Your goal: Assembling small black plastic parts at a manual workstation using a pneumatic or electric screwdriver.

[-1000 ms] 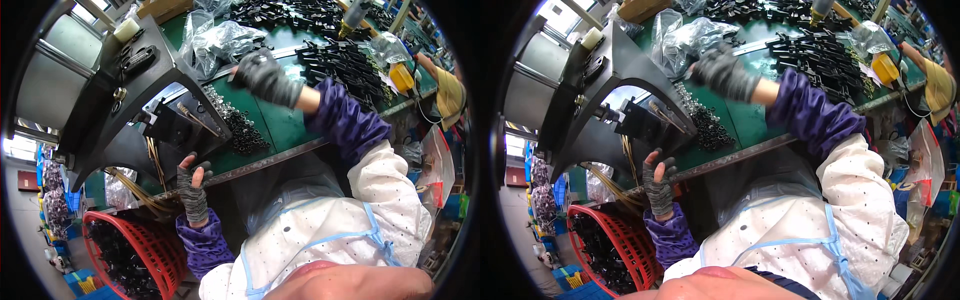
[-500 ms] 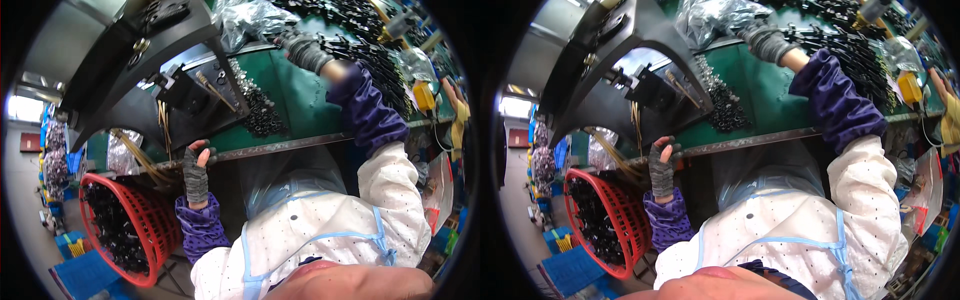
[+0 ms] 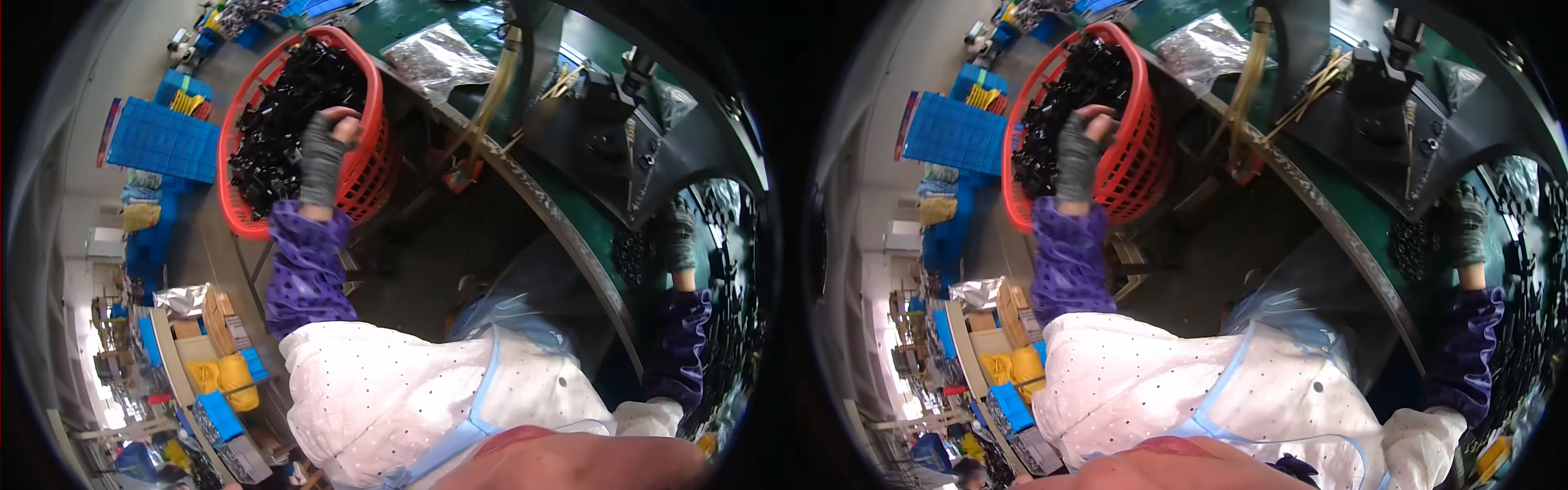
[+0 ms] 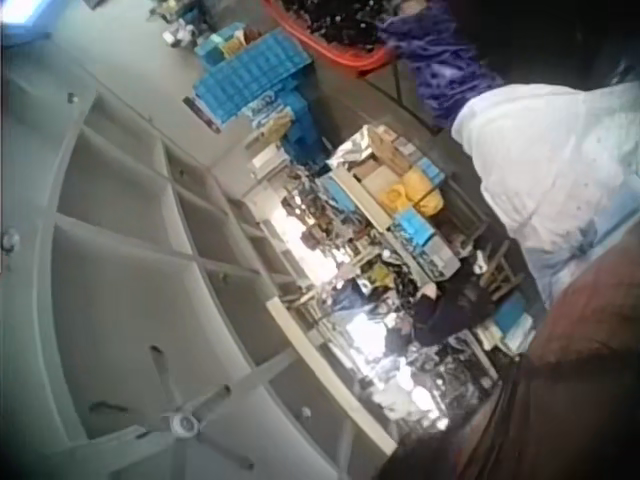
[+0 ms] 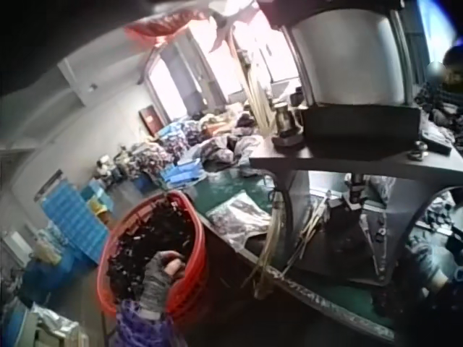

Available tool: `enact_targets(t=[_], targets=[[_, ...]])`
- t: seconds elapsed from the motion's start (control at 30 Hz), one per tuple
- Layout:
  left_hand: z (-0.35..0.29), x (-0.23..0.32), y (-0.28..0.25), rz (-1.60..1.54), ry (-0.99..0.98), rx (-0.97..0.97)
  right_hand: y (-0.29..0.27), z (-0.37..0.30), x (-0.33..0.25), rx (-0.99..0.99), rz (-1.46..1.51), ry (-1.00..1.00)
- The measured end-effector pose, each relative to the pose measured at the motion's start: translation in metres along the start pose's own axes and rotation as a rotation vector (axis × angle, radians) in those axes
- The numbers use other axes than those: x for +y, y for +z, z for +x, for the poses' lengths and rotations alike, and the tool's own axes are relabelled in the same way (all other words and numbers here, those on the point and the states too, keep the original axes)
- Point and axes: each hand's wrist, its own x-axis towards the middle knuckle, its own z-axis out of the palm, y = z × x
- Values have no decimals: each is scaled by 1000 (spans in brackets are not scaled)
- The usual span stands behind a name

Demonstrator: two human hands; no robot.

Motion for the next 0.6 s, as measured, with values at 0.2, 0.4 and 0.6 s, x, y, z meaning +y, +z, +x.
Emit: enact_targets(t=[0.2, 0.4, 0.6], targets=[[115, -153, -216, 632, -150, 340, 3, 20, -16, -28, 15, 12], [125, -175, -157, 1221, -428, 526, 12, -6, 6, 15, -98, 64], [134, -267, -222, 1447, -701, 117, 20, 2, 10, 8, -104, 85]])
